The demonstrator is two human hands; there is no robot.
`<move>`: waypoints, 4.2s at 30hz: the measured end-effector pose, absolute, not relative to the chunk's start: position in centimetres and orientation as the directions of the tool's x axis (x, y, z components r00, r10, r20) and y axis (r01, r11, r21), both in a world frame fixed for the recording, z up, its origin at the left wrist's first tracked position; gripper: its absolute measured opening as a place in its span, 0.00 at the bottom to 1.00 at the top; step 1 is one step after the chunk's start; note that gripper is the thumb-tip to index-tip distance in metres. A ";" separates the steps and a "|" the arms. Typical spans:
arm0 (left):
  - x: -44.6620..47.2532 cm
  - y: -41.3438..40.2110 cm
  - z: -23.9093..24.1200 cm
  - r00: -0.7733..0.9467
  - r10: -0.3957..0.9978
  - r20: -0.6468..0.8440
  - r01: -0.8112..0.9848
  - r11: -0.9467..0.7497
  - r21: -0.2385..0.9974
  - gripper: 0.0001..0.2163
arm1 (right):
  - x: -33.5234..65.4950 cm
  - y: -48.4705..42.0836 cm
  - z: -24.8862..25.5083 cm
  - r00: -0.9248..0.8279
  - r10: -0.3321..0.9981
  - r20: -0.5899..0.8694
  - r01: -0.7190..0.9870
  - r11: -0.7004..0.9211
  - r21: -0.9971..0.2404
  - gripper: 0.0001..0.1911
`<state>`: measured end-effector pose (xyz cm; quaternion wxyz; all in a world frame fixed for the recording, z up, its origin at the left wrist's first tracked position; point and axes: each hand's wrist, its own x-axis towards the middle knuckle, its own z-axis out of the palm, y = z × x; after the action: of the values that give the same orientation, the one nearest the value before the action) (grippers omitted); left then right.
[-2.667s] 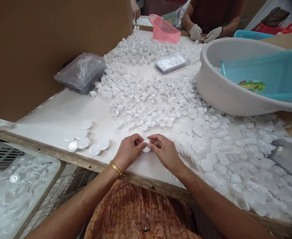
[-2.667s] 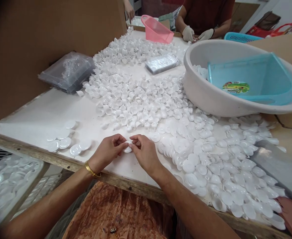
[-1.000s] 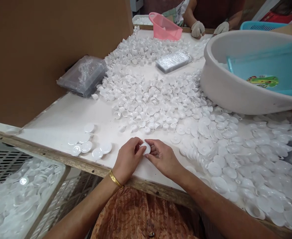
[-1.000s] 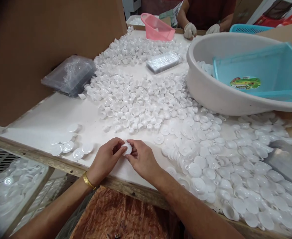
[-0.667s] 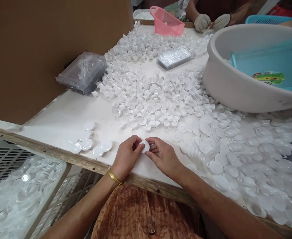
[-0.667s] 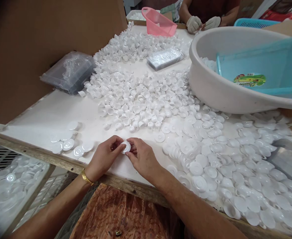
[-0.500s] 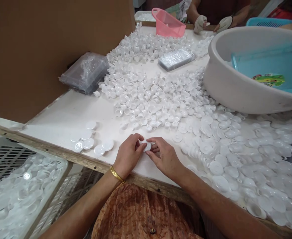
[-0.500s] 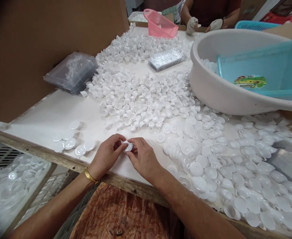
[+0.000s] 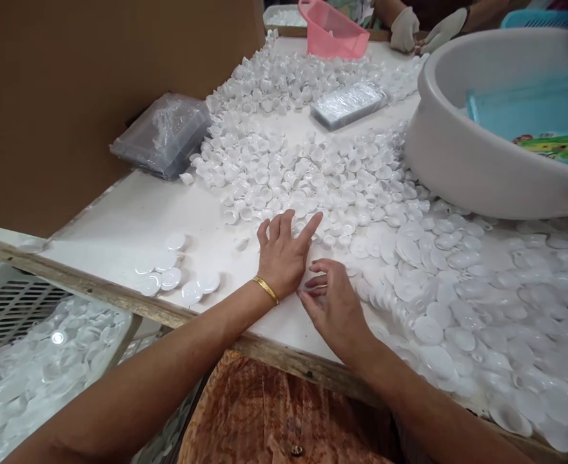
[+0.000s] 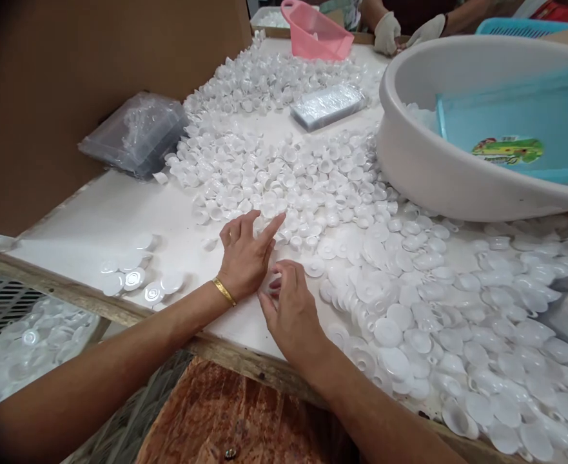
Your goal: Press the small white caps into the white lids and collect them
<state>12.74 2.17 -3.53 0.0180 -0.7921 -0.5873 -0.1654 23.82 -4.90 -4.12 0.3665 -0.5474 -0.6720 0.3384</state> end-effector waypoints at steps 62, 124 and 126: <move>12.4 -0.2 -1.7 -0.273 0.961 -0.036 0.229 0.101 0.968 0.22 | 23.3 -5.5 -1.8 -0.245 0.916 -0.318 -0.220 -0.372 -0.902 0.12; 7.1 -4.7 -1.3 0.292 0.956 -0.037 0.857 -0.245 0.453 0.10 | 28.8 -2.6 -1.1 0.011 0.994 -0.109 0.548 -0.097 -0.831 0.13; 7.8 -4.8 -0.9 0.254 0.966 -0.044 0.827 -0.194 0.528 0.12 | 27.5 -2.9 -0.7 -0.110 0.944 -0.312 0.299 -0.268 -0.916 0.13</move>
<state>7.78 -4.84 -0.88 -0.2305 -0.7576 -0.5917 -0.1511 27.52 -2.85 -0.73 0.3040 -0.5936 -0.5232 0.5306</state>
